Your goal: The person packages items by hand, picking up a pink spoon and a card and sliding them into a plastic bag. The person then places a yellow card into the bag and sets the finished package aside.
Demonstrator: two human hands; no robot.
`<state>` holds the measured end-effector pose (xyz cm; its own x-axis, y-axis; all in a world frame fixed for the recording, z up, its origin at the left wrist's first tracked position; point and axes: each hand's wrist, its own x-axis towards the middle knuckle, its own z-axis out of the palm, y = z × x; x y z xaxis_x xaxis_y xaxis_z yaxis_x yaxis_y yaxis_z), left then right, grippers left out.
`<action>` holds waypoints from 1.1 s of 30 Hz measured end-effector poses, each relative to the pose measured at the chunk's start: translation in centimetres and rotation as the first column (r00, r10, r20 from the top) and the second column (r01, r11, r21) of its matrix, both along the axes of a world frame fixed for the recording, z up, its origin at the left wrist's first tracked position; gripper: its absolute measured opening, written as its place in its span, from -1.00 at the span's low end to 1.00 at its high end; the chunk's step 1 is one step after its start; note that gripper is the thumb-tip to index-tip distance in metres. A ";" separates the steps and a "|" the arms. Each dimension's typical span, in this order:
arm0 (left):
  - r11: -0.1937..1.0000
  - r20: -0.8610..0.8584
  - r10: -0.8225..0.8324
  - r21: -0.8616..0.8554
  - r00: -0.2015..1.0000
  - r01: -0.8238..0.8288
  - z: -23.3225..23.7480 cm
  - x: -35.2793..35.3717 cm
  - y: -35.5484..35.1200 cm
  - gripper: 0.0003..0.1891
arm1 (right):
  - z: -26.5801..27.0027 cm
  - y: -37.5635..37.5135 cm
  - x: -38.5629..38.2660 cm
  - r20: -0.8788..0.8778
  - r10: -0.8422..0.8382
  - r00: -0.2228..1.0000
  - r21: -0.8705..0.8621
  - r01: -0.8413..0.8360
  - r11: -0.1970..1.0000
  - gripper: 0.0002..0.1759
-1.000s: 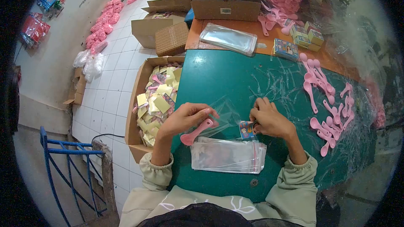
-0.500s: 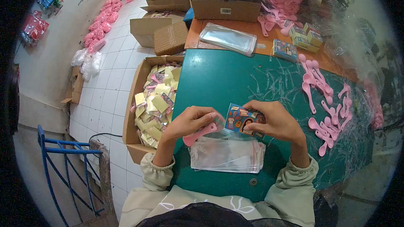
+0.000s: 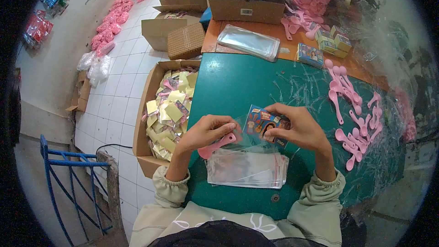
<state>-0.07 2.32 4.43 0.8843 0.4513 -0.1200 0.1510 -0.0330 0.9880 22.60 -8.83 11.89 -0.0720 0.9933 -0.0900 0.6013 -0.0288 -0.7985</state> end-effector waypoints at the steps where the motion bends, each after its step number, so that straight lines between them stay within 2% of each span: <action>1: 1.000 0.003 0.001 0.005 1.000 -0.001 0.1 0.0 0.0 -0.72 | -0.1 0.0 0.0 0.008 0.033 0.999 -0.014 -0.033 0.999 -0.49; 4: 1.000 0.006 0.000 0.028 1.000 0.000 0.3 0.2 -0.2 -0.72 | -0.4 0.0 -0.1 0.043 0.138 0.989 -0.035 -0.137 0.990 -0.47; 6: 0.995 -0.049 -0.026 0.091 0.998 0.030 0.8 0.2 -0.4 -0.71 | -0.7 -0.1 -0.1 0.083 0.215 0.973 -0.023 -0.214 0.977 -0.47; 10: 0.976 -0.164 -0.078 0.191 0.983 0.109 1.1 0.5 -0.8 -0.71 | -0.9 -0.3 -0.4 0.195 0.260 0.946 -0.107 -0.243 0.964 -0.49; 13: 0.975 -0.105 -0.090 0.193 0.990 0.109 0.8 0.7 -1.0 -0.70 | -0.7 -0.3 -0.9 0.200 0.262 0.944 -0.116 -0.243 0.963 -0.54; 16: 0.985 -0.199 -0.067 0.141 0.978 0.096 0.8 0.6 -0.7 -0.70 | -0.2 -0.4 -1.0 0.201 0.253 0.946 -0.161 -0.222 0.962 -0.59; 19: 0.991 -0.118 -0.045 0.121 0.992 0.060 -0.2 0.7 -1.0 -0.70 | -0.2 -0.4 -0.8 0.196 0.263 0.945 -0.166 -0.232 0.958 -0.61; 22: 0.984 -0.099 -0.073 0.152 0.992 0.088 0.5 0.8 -1.3 -0.71 | -0.6 -0.1 -0.7 0.156 0.316 0.936 -0.178 -0.288 0.941 -0.58; 25: 0.958 -0.039 -0.185 0.213 0.982 0.189 0.5 0.8 -1.3 -0.71 | -1.1 -0.1 -0.6 0.111 0.356 0.928 -0.131 -0.342 0.931 -0.55; 27: 0.960 -0.045 -0.170 0.216 0.984 0.176 0.3 0.8 -1.3 -0.71 | -1.1 0.1 -0.6 0.058 0.373 0.926 -0.117 -0.365 0.924 -0.53; 30: 0.978 -0.082 -0.075 0.186 0.994 0.089 0.5 0.8 -1.1 -0.71 | 0.1 0.1 -0.6 0.059 0.213 0.975 -0.015 -0.213 0.977 -0.56; 33: 0.991 -0.099 0.017 0.131 0.995 -0.004 0.9 0.5 -0.9 -0.70 | -0.4 -0.1 0.1 -0.100 -0.010 0.995 -0.048 0.005 0.999 -0.66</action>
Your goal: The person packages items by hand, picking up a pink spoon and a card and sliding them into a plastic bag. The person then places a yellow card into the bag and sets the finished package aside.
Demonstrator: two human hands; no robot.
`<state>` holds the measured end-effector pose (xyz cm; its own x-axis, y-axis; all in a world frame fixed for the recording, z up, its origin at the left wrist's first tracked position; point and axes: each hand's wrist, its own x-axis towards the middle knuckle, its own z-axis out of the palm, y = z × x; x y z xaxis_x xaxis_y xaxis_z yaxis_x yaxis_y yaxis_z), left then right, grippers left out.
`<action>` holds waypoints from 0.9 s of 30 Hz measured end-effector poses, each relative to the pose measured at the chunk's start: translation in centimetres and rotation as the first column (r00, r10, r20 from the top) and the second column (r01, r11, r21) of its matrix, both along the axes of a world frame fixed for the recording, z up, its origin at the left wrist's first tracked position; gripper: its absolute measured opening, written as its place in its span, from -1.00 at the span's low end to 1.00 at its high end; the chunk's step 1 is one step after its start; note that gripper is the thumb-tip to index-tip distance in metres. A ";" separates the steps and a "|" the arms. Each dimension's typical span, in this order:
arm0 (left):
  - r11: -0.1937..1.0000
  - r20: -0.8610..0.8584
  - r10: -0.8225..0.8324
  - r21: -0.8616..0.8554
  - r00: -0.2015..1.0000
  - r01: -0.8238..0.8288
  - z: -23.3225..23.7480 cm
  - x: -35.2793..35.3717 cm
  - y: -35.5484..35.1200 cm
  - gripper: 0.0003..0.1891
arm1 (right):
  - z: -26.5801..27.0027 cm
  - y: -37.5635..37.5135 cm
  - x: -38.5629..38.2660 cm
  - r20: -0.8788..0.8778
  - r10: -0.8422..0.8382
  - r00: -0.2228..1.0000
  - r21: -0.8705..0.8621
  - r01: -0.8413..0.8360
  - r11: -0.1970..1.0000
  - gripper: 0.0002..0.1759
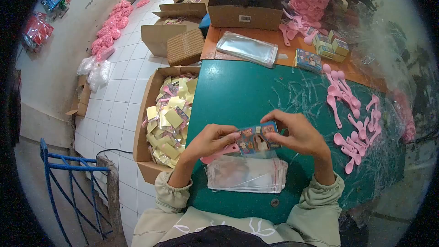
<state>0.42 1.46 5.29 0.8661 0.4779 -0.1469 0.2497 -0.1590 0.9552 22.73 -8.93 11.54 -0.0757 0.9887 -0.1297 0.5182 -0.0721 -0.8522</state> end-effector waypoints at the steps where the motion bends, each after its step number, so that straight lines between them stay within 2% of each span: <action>1: 0.999 0.002 0.025 -0.020 1.000 -0.025 0.1 0.0 0.0 -0.70 | -0.2 0.1 0.0 0.010 -0.012 1.000 0.002 0.012 1.000 -0.69; 3: 0.999 0.015 0.017 -0.044 1.000 -0.017 -0.1 0.0 0.0 -0.69 | -0.6 0.2 0.0 0.030 -0.037 0.999 0.008 0.037 0.999 -0.74; 6: 0.999 0.031 -0.030 -0.033 0.999 0.031 -0.4 0.0 -0.2 -0.70 | -0.4 0.3 -1.2 0.183 -0.028 0.983 0.148 0.000 0.989 -0.81; 8: 0.996 -0.005 -0.091 -0.004 0.996 0.091 0.5 0.1 -0.4 -0.71 | -1.2 0.5 -1.9 0.100 -0.008 0.995 0.131 -0.006 0.991 -0.79; 9: 0.998 0.059 -0.064 -0.008 0.996 0.064 0.6 0.2 -0.6 -0.72 | -1.4 0.5 -2.3 0.058 0.003 0.998 0.123 -0.010 0.992 -0.79; 10: 0.999 0.122 -0.036 -0.013 0.992 0.038 0.6 0.4 -0.9 -0.72 | -1.5 0.4 -2.8 -0.028 -0.048 0.998 -0.002 0.048 0.999 -0.75; 11: 1.000 0.184 -0.008 -0.020 0.983 0.012 0.7 0.4 -1.2 -0.72 | -1.6 0.5 -3.0 -0.021 -0.025 0.999 -0.029 0.024 0.999 -0.73; 13: 1.000 0.150 -0.005 0.003 0.989 0.004 0.8 0.3 -1.3 -0.68 | -2.3 0.7 -3.2 -0.010 0.019 1.000 -0.080 -0.020 0.997 -0.69; 16: 0.993 0.137 0.095 0.053 0.986 -0.103 0.8 0.5 -2.0 -0.60 | -2.9 0.9 -3.7 -0.014 0.014 1.000 0.131 -0.012 0.991 -0.71; 17: 0.985 0.141 0.145 0.072 0.979 -0.156 0.7 0.6 -2.3 -0.57 | -3.0 0.9 -3.6 -0.024 0.022 0.999 0.098 -0.019 0.995 -0.71; 20: 0.943 -0.095 0.119 0.323 0.988 -0.082 1.3 0.4 -1.8 -0.47 | -3.0 0.7 -3.2 -0.034 0.015 0.999 0.004 -0.015 1.000 -0.71; 23: 0.978 -0.034 0.024 0.209 0.999 -0.016 1.1 -1.1 -0.2 -0.51 | -2.7 0.8 -2.1 -0.032 -0.058 0.998 -0.061 0.056 0.997 -0.71; 24: 0.982 -0.082 -0.040 0.181 0.996 0.054 1.0 -1.8 0.7 -0.51 | -2.7 0.9 -1.7 -0.055 -0.092 0.994 -0.081 0.088 0.993 -0.71; 26: 1.000 0.135 -0.012 0.023 0.991 0.009 -0.3 -1.9 0.9 -0.52 | -3.2 1.3 -0.7 -0.105 -0.135 0.985 -0.086 0.127 0.988 -0.70; 27: 0.998 0.238 0.015 -0.060 0.971 0.000 -0.8 -1.9 0.9 -0.52 | -3.5 1.5 -0.5 -0.189 -0.127 0.974 -0.078 0.114 0.990 -0.71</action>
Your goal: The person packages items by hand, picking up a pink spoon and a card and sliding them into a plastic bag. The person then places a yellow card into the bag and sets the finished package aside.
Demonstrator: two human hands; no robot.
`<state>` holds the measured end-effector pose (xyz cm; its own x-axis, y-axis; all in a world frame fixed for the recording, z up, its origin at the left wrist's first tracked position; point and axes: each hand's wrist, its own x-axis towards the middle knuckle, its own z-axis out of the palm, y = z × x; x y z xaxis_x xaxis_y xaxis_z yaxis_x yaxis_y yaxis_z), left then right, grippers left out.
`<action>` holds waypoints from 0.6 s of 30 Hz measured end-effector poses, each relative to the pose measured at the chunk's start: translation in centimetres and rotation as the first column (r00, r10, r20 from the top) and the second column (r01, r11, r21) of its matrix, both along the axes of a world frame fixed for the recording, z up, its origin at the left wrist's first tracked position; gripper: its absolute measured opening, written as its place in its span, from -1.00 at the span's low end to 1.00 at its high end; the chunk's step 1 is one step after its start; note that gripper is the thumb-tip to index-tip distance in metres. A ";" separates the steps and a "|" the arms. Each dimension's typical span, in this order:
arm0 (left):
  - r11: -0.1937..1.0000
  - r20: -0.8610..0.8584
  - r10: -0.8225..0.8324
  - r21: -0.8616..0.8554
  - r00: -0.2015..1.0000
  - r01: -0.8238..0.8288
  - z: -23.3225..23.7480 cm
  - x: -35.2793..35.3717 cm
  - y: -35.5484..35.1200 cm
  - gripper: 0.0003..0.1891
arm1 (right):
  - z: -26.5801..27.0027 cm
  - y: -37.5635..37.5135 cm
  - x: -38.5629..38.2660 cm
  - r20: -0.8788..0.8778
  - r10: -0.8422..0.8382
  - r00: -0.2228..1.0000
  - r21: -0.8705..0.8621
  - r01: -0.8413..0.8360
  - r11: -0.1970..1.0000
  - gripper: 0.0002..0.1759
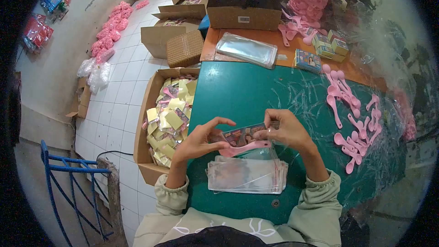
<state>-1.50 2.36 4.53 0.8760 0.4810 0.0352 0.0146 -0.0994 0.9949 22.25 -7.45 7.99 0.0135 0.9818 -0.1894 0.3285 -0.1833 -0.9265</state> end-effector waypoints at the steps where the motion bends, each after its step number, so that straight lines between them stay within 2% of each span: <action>1: 1.000 -0.016 0.031 0.003 0.999 -0.031 -0.3 0.1 0.1 -0.52 | -0.3 0.2 0.2 -0.082 0.006 0.997 0.017 -0.005 1.000 -0.72; 2: 0.998 -0.031 0.062 0.005 0.998 -0.062 -0.5 0.2 0.1 -0.51 | -0.3 0.3 0.3 -0.163 0.014 0.986 0.033 -0.009 0.999 -0.73; 5: 0.990 -0.044 0.129 -0.052 0.991 -0.131 -0.5 0.4 -0.1 -0.50 | 1.5 0.0 1.0 -0.165 0.040 0.986 -0.136 -0.063 0.989 -0.79; 7: 0.982 -0.058 0.133 -0.130 0.989 -0.140 -0.4 0.4 -0.1 -0.47 | 1.4 0.0 1.2 -0.125 0.002 0.992 -0.119 -0.017 0.993 -0.81; 10: 0.958 0.087 0.082 -0.281 0.993 -0.055 -0.1 0.3 -0.2 -0.37 | 1.2 -0.1 1.2 -0.115 -0.067 0.991 -0.057 0.060 0.997 -0.83; 13: 0.952 0.012 0.132 -0.279 0.991 -0.123 -0.9 1.1 -0.4 -0.34 | 0.9 0.2 1.5 -0.064 -0.073 0.995 0.013 0.074 0.997 -0.86; 16: 0.963 -0.012 0.121 -0.242 0.993 -0.121 -1.3 1.0 -0.1 -0.35 | 0.7 0.1 1.8 -0.014 -0.033 0.999 0.042 0.034 0.999 -0.86; 17: 0.965 -0.020 0.215 -0.147 0.976 -0.216 -1.2 1.2 -0.4 -0.36 | 0.8 0.1 1.8 -0.002 -0.018 1.000 0.046 0.018 0.999 -0.85; 18: 0.950 -0.020 0.307 -0.052 0.951 -0.308 -1.1 1.5 -0.9 -0.37 | 0.9 0.0 1.6 0.061 -0.090 0.994 0.050 0.087 0.995 -0.83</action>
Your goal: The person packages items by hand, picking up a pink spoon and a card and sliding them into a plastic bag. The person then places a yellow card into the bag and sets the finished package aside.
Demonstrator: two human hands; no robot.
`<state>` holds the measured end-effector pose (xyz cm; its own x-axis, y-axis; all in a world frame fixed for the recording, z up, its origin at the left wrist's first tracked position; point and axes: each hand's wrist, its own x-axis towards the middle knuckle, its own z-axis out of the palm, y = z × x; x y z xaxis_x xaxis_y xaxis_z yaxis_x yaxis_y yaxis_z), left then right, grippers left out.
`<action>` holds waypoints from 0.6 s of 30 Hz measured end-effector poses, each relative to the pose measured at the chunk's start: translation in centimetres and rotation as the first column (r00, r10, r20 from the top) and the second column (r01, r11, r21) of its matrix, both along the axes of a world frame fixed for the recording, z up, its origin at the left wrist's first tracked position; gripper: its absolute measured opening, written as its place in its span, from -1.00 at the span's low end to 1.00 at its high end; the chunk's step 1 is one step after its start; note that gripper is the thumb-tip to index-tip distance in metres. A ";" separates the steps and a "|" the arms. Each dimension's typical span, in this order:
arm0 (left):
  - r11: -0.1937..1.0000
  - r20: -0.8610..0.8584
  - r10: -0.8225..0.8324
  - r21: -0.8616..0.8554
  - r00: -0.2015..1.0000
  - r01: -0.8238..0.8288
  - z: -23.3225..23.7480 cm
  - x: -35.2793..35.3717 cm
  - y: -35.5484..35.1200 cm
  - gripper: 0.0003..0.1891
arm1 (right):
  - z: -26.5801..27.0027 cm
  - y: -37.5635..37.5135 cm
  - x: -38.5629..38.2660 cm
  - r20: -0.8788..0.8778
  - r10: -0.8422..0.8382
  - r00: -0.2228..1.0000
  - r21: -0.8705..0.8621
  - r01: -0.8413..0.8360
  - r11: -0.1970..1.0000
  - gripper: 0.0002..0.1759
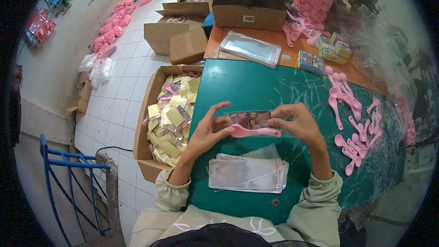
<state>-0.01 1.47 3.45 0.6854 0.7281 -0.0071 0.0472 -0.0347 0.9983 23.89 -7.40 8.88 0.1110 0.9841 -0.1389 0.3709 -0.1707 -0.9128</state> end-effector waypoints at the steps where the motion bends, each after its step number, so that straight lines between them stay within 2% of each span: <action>1: 0.991 -0.021 0.096 0.092 0.995 -0.093 0.0 0.1 -0.4 -0.39 | 0.1 -0.1 -0.3 0.063 -0.071 0.996 0.002 0.071 0.997 -0.81; 2: 0.997 -0.038 0.078 0.029 0.996 -0.077 -0.2 0.2 -0.6 -0.39 | 0.3 -0.1 -0.8 0.125 -0.140 0.982 0.010 0.140 0.990 -0.79; 4: 0.994 -0.071 0.039 -0.099 0.997 -0.046 -0.9 0.1 -0.7 -0.40 | 1.0 0.0 -2.5 0.246 -0.152 0.957 0.177 0.109 0.978 -0.70; 5: 0.975 -0.034 -0.039 -0.219 0.999 0.030 -0.9 -0.1 -1.0 -0.41 | 1.2 0.0 -3.3 0.304 -0.166 0.938 0.257 0.087 0.962 -0.66; 7: 0.877 0.067 -0.180 -0.441 0.981 0.191 -1.0 -0.4 -1.6 -0.43 | 0.9 -0.4 -4.3 0.304 0.022 0.952 0.222 -0.093 0.971 -0.56; 8: 0.887 0.070 -0.184 -0.418 0.980 0.197 -1.2 -0.5 -1.7 -0.44 | 0.7 -0.6 -4.6 0.299 0.116 0.947 0.202 -0.182 0.962 -0.50; 9: 0.897 0.072 -0.188 -0.394 0.979 0.202 -1.5 -0.6 -1.6 -0.44 | 0.4 -0.7 -4.7 0.370 0.170 0.913 0.196 -0.255 0.947 -0.46; 12: 0.912 0.049 -0.128 -0.388 0.991 0.137 -2.2 -0.5 -1.4 -0.46 | -1.1 -0.6 -5.9 0.474 0.146 0.869 0.235 -0.284 0.930 -0.59; 14: 0.904 0.019 -0.094 -0.417 0.995 0.093 -2.4 -0.1 -1.0 -0.47 | -2.2 -0.3 -6.4 0.489 0.095 0.867 0.237 -0.237 0.942 -0.67; 18: 0.970 -0.088 -0.088 -0.234 0.992 0.065 -1.7 0.4 -1.4 -0.49 | -4.8 0.4 -6.2 0.507 0.066 0.860 0.246 -0.218 0.945 -0.78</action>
<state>0.40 0.10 1.76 0.7268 0.6447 -0.2370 0.1500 0.1878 0.9707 17.69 -7.00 4.05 -0.0544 0.9815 0.1836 0.7780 0.1569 -0.6083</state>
